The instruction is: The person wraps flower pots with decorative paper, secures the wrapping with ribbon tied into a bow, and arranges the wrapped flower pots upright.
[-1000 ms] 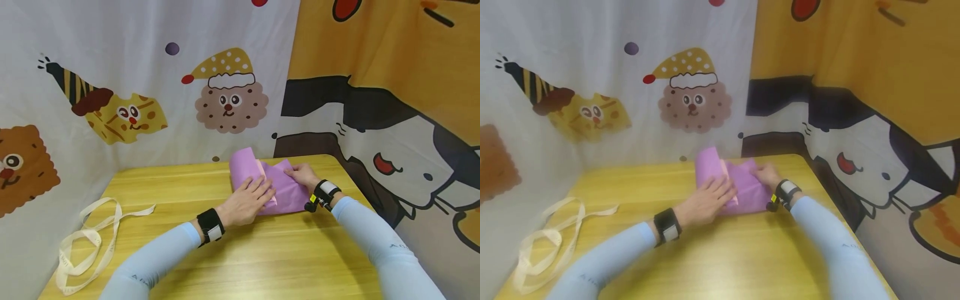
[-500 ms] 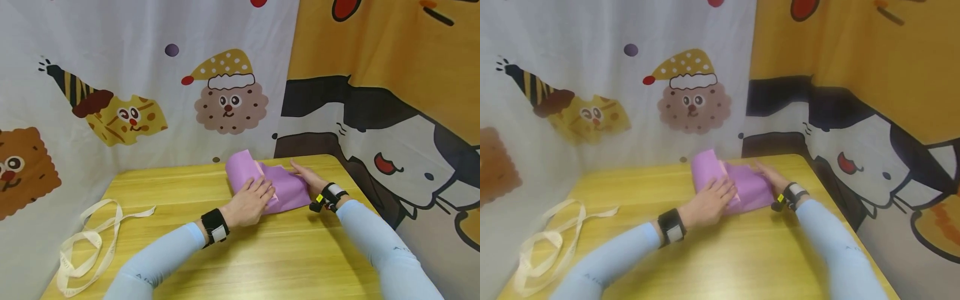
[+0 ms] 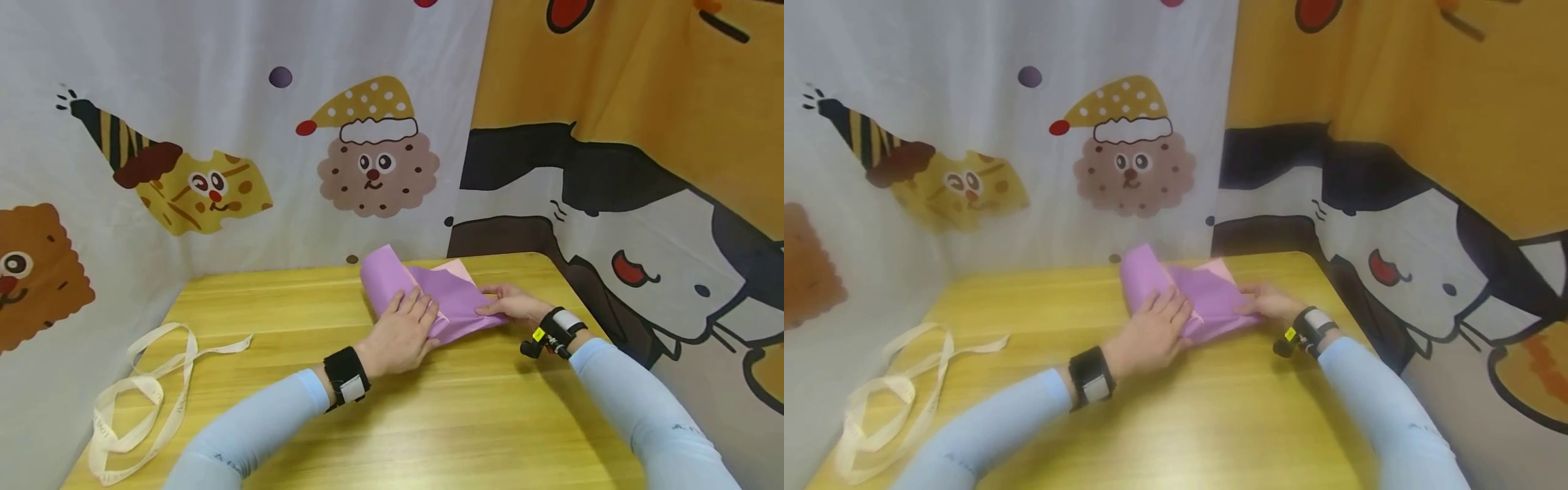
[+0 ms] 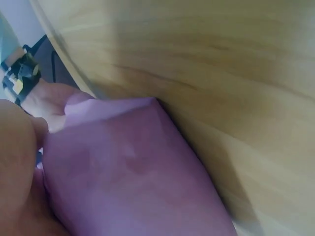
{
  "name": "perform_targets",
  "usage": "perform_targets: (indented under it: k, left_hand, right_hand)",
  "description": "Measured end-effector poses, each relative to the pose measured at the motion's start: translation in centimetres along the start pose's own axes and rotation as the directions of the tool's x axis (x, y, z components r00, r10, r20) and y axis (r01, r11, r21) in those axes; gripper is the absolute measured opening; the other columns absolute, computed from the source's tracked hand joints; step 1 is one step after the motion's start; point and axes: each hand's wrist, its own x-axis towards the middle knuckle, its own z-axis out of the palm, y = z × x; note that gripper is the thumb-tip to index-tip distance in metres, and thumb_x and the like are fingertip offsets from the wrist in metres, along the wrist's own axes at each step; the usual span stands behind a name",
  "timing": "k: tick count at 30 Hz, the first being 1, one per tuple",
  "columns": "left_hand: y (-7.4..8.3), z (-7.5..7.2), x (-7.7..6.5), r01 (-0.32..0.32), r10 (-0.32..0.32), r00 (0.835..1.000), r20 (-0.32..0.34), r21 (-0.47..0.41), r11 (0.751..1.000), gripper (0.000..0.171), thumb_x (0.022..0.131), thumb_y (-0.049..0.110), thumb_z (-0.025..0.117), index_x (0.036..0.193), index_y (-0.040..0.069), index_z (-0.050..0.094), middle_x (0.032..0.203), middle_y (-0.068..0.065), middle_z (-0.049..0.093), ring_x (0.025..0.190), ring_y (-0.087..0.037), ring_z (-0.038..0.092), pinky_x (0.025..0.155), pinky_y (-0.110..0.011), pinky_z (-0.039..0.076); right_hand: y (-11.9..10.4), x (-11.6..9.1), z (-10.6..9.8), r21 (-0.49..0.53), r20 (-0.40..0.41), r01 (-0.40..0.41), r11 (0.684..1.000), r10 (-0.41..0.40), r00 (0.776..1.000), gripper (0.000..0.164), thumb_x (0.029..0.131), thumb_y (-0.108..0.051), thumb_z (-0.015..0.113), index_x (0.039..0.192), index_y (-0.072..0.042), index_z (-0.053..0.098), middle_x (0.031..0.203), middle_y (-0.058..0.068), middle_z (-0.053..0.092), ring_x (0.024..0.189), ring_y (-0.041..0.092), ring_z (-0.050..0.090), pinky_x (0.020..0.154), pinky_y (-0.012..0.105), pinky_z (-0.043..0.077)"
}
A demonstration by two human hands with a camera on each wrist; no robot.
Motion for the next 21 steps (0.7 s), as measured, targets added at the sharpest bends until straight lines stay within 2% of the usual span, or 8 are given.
perform_targets:
  k: [5,8,10,12,14,16,18,21]
  left_hand:
    - [0.6,-0.1,0.3,0.05,-0.049,0.999,-0.008,0.013,0.999,0.073,0.115,0.063,0.046,0.16,0.008,0.057,0.165,-0.015,0.061,0.16,-0.04,0.052,0.131,-0.059,0.045]
    - [0.8,-0.2,0.5,0.06,-0.06,0.998,-0.001,0.008,0.998,0.074,0.114,0.066,0.046,0.158,0.008,0.058,0.164,-0.015,0.062,0.16,-0.04,0.052,0.132,-0.059,0.044]
    - [1.1,-0.2,0.6,0.06,-0.06,0.998,0.013,0.01,0.998,0.075,0.113,0.067,0.047,0.158,0.008,0.058,0.164,-0.016,0.061,0.161,-0.041,0.05,0.133,-0.059,0.043]
    - [1.3,-0.2,0.7,0.059,-0.06,0.998,0.023,0.026,0.998,0.077,0.113,0.068,0.046,0.159,0.007,0.058,0.166,-0.016,0.06,0.162,-0.041,0.049,0.134,-0.06,0.042]
    - [1.5,0.0,0.7,0.057,-0.058,0.998,0.017,0.054,0.997,0.078,0.112,0.069,0.047,0.159,0.008,0.058,0.165,-0.015,0.061,0.162,-0.04,0.05,0.134,-0.059,0.042]
    - [1.6,0.0,0.8,0.061,-0.061,0.998,0.0,0.08,0.995,0.078,0.111,0.07,0.051,0.158,0.009,0.059,0.164,-0.014,0.062,0.16,-0.039,0.052,0.132,-0.059,0.044]
    - [1.7,-0.1,0.9,0.066,-0.066,0.998,-0.009,0.092,0.993,0.078,0.11,0.071,0.053,0.158,0.01,0.06,0.163,-0.013,0.063,0.159,-0.038,0.053,0.132,-0.059,0.045]
    - [1.8,-0.2,1.1,0.071,-0.07,0.997,-0.014,0.074,0.995,0.076,0.108,0.07,0.057,0.156,0.011,0.061,0.161,-0.013,0.065,0.158,-0.038,0.054,0.131,-0.059,0.044]
  right_hand:
    - [-0.1,0.0,1.3,-0.175,-0.154,-0.029,0.984,0.002,0.988,0.08,0.094,-0.022,0.091,0.159,0.005,0.054,0.071,-0.006,0.06,0.062,0.007,0.056,0.056,0.021,0.044]
    - [-0.8,-0.8,2.5,-0.384,-0.292,0.032,0.923,-0.154,0.944,0.071,0.092,-0.026,0.092,0.151,0.002,0.062,0.088,0.009,0.073,0.077,0.019,0.069,0.066,0.029,0.054]
    - [-1.5,-1.6,3.8,-0.578,-0.358,0.101,0.81,-0.363,0.86,0.059,0.093,-0.026,0.09,0.141,0.001,0.07,0.106,0.017,0.078,0.092,0.029,0.074,0.076,0.039,0.06]
    - [-2.4,-2.5,5.4,-0.75,-0.338,0.181,0.636,-0.604,0.722,0.042,0.094,-0.023,0.087,0.129,-0.002,0.077,0.117,0.019,0.08,0.104,0.036,0.076,0.086,0.05,0.063]
    - [-2.9,-2.9,7.1,-0.841,-0.232,0.283,0.461,-0.78,0.582,0.028,0.094,-0.019,0.085,0.119,-0.006,0.08,0.117,0.016,0.082,0.108,0.037,0.076,0.091,0.055,0.063]
    - [-3.4,-3.0,8.6,-0.867,-0.094,0.386,0.316,-0.864,0.495,0.021,0.094,-0.016,0.084,0.114,-0.01,0.081,0.112,0.009,0.083,0.105,0.031,0.075,0.091,0.052,0.062]
    - [-3.4,-3.1,9.9,-0.858,0.001,0.451,0.244,-0.879,0.477,0.019,0.096,-0.014,0.082,0.115,-0.013,0.08,0.11,0.004,0.084,0.103,0.025,0.075,0.089,0.048,0.061]
    - [-3.1,-3.3,10.7,-0.835,0.009,0.462,0.3,-0.832,0.555,0.016,0.102,-0.014,0.077,0.117,-0.014,0.08,0.109,0.0,0.084,0.098,0.018,0.076,0.086,0.044,0.059]
